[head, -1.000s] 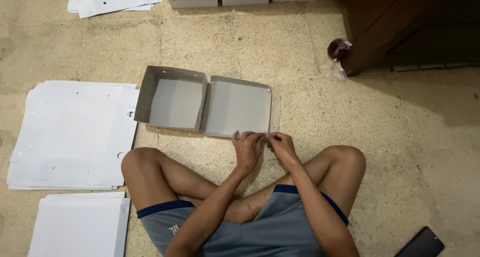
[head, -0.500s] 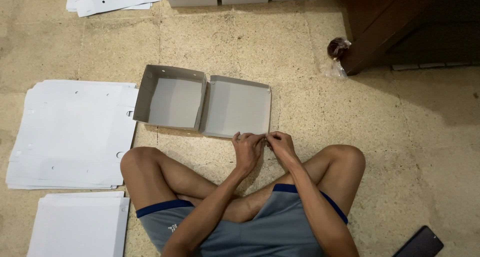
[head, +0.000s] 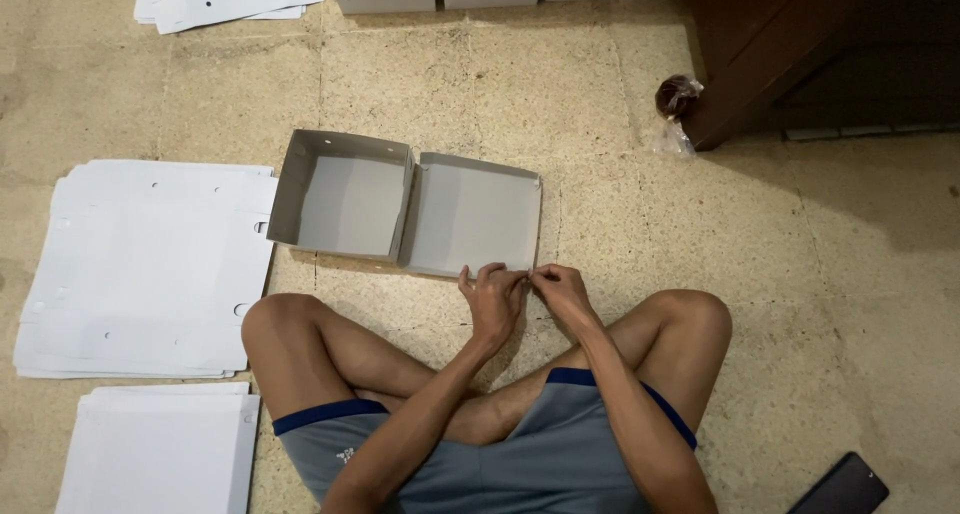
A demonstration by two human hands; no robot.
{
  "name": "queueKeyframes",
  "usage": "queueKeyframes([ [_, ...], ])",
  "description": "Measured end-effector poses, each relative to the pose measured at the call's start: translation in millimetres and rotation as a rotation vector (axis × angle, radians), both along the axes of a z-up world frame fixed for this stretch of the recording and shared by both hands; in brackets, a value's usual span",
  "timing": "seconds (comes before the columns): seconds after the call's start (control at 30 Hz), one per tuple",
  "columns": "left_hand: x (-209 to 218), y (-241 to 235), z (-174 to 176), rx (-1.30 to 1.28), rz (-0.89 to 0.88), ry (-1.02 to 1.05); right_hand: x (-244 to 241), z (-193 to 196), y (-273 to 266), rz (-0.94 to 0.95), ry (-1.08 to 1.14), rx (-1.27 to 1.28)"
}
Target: The person sits on the floor and assembles a white cardboard box by folding the flaps and securing them with small fasteners. They then place a flat white sheet into the box and close the lid.
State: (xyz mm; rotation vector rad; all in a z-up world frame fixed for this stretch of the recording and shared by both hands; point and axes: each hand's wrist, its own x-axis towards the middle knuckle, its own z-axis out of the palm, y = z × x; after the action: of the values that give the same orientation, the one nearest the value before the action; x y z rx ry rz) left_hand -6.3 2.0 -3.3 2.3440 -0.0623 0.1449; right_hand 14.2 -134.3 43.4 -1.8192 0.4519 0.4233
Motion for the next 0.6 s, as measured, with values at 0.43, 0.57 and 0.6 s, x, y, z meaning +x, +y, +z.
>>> queueKeyframes([
  [0.43,-1,6,-1,0.114,0.012,0.045,-6,39,18,0.105,-0.046,-0.067],
  [0.57,-2,3,-5,0.147,-0.048,0.086,-2,7,7,0.207,-0.098,-0.153],
  [0.6,-2,2,-7,0.186,-0.079,0.105,-1,-4,4,0.229,-0.102,-0.193],
])
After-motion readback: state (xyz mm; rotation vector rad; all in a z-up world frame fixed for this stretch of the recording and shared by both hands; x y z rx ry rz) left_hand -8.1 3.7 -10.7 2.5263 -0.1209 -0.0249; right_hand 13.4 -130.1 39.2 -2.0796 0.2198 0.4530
